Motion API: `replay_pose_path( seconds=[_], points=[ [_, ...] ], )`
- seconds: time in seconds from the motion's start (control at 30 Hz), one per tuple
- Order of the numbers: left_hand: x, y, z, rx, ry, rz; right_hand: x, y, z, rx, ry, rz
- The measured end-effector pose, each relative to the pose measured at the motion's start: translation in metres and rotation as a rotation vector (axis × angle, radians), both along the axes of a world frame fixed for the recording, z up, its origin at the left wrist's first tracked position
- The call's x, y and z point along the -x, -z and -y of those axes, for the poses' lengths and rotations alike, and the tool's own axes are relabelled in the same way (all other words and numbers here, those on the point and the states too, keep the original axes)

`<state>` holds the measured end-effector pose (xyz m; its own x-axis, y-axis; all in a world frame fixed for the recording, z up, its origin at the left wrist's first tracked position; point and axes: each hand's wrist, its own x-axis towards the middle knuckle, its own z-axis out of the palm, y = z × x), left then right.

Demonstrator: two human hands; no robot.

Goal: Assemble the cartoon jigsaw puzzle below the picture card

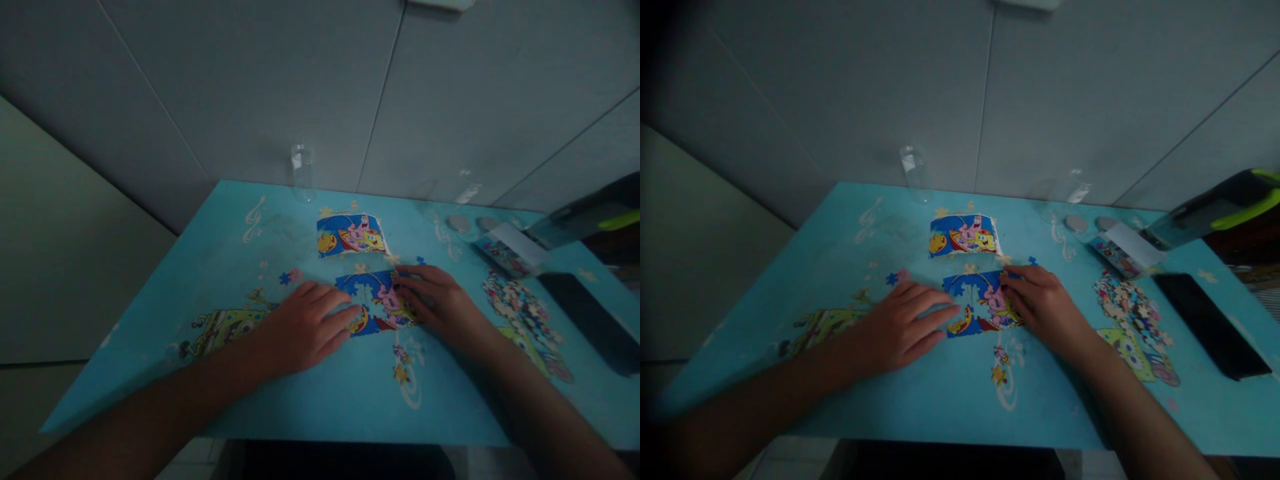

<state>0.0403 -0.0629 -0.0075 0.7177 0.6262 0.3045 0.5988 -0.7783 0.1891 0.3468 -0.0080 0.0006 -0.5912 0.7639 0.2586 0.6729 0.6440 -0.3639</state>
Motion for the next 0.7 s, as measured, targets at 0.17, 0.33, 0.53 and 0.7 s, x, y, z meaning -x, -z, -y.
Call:
replay_pose_path(
  seconds=[0.17, 0.33, 0.53, 0.7],
  points=[
    [-0.002, 0.009, -0.012, 0.013, -0.159, -0.025, 0.005, 0.005, 0.004, -0.029, -0.058, 0.108],
    [-0.007, 0.011, -0.019, 0.029, -0.156, -0.019, 0.009, 0.006, 0.009, -0.072, -0.05, 0.162],
    [-0.007, 0.008, -0.024, 0.039, -0.116, 0.0, 0.01, 0.006, 0.009, -0.085, -0.036, 0.227],
    [-0.007, 0.006, -0.029, 0.056, -0.1, -0.005, 0.011, 0.003, 0.011, -0.083, -0.027, 0.252]
  ],
)
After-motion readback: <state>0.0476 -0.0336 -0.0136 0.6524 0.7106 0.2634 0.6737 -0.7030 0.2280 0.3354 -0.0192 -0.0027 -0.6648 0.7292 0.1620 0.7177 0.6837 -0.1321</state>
